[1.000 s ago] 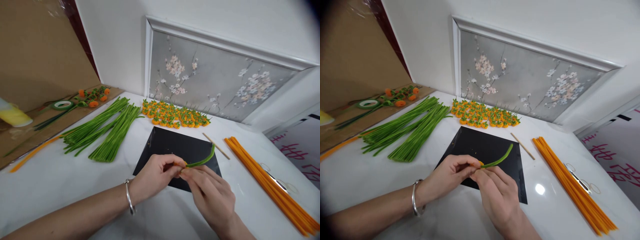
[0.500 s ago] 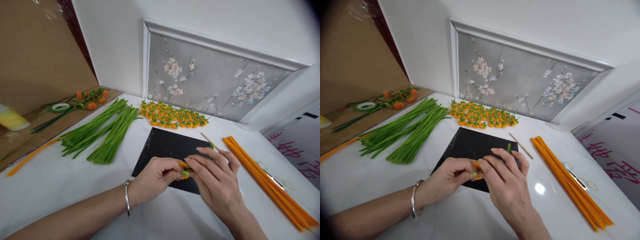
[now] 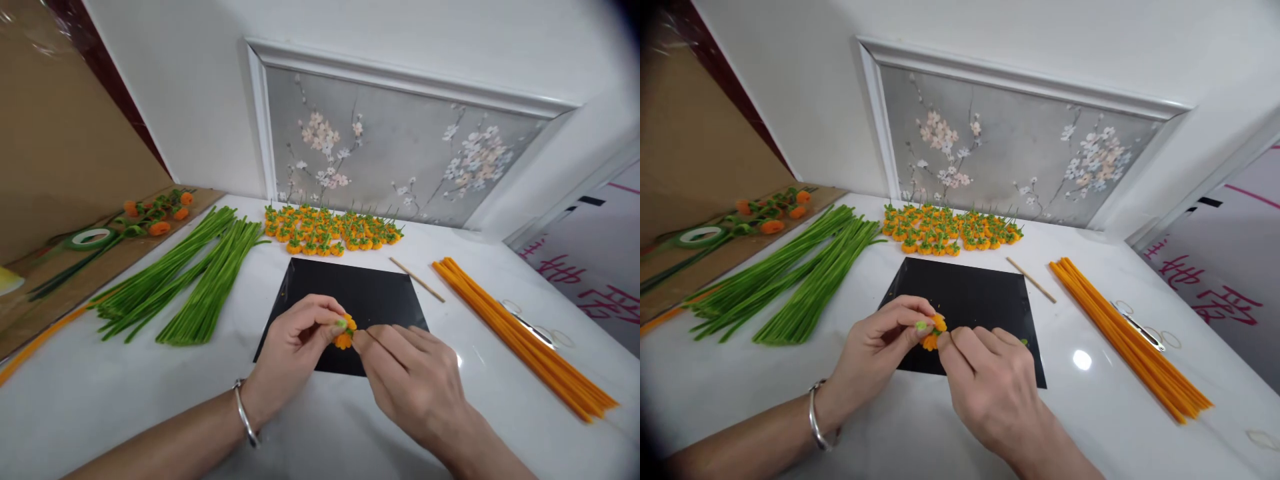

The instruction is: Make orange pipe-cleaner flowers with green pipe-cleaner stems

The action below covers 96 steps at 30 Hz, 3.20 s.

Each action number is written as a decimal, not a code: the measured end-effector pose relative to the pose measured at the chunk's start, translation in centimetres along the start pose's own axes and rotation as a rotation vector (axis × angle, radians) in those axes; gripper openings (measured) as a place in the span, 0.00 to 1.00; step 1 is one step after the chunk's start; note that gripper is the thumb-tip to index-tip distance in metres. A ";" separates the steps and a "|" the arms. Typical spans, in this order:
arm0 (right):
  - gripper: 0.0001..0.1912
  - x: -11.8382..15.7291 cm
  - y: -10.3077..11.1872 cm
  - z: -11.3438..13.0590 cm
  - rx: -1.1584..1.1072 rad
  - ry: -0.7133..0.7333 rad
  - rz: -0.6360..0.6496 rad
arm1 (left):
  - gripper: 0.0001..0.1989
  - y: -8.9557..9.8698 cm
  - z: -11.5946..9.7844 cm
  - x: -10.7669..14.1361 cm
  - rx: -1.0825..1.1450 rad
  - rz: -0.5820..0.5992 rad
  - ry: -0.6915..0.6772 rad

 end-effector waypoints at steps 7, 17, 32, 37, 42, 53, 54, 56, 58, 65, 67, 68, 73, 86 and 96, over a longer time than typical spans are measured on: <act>0.08 0.1 -0.3 1.1 0.000 0.006 -0.023 | 0.07 -0.2 -0.2 0.2 -0.050 0.000 -0.007; 0.02 0.6 -0.4 -0.1 -0.062 -0.141 -0.133 | 0.06 0.0 0.0 0.0 -0.041 -0.015 0.057; 0.10 0.6 -1.1 2.3 0.086 0.120 0.011 | 0.06 -0.2 0.5 0.4 -0.076 -0.008 0.069; 0.07 0.5 -0.4 0.5 0.051 0.022 -0.088 | 0.12 -0.2 1.4 0.1 0.247 -0.020 0.403; 0.07 0.6 0.3 -1.0 -0.024 -0.017 -0.187 | 0.19 -1.2 2.4 0.9 0.518 0.183 0.813; 0.05 0.8 -1.5 -1.6 -0.182 -0.279 -0.065 | 0.12 -1.6 2.3 0.7 0.324 0.235 0.558; 0.05 0.9 -1.7 -1.5 -0.173 -0.279 -0.050 | 0.12 -1.6 2.2 0.7 0.275 0.229 0.509; 0.06 0.9 -1.9 -1.1 -0.138 -0.254 -0.035 | 0.12 -1.4 1.9 0.7 0.174 0.195 0.408; 0.07 0.9 -1.9 -0.7 -0.075 -0.215 -0.049 | 0.13 -1.2 1.6 0.8 0.066 0.161 0.307; 0.08 0.7 -2.1 0.2 -0.002 -0.171 -0.071 | 0.13 -0.8 0.1 0.9 -0.196 0.063 0.007; 0.08 0.6 -2.1 0.3 -0.030 -0.179 -0.072 | 0.14 -0.6 -0.2 0.9 -0.235 0.026 -0.080; 0.08 0.5 -2.2 0.4 -0.047 -0.185 -0.068 | 0.15 -0.5 -0.3 0.9 -0.250 0.013 -0.121; 0.09 0.7 -2.5 0.1 -0.115 -0.260 -0.034 | 0.16 -0.3 -0.7 1.2 -0.315 -0.015 -0.297; 0.14 2.6 -5.0 -1.9 -1.151 -1.196 0.226 | 0.14 -0.7 0.0 0.5 -0.162 0.114 -0.081; 0.14 3.2 -5.1 -2.7 -1.148 -1.194 0.208 | 0.22 -0.8 1.5 0.4 0.218 0.138 0.217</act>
Point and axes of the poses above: each hand's wrist, its own x-axis away from the middle knuckle, its own y-axis out of the back of the hand, z = x × y, the point moved 6 cm from there along -x, towards the middle knuckle, and after that the axes turned 11 degrees about -z, right-handed, at the moved point
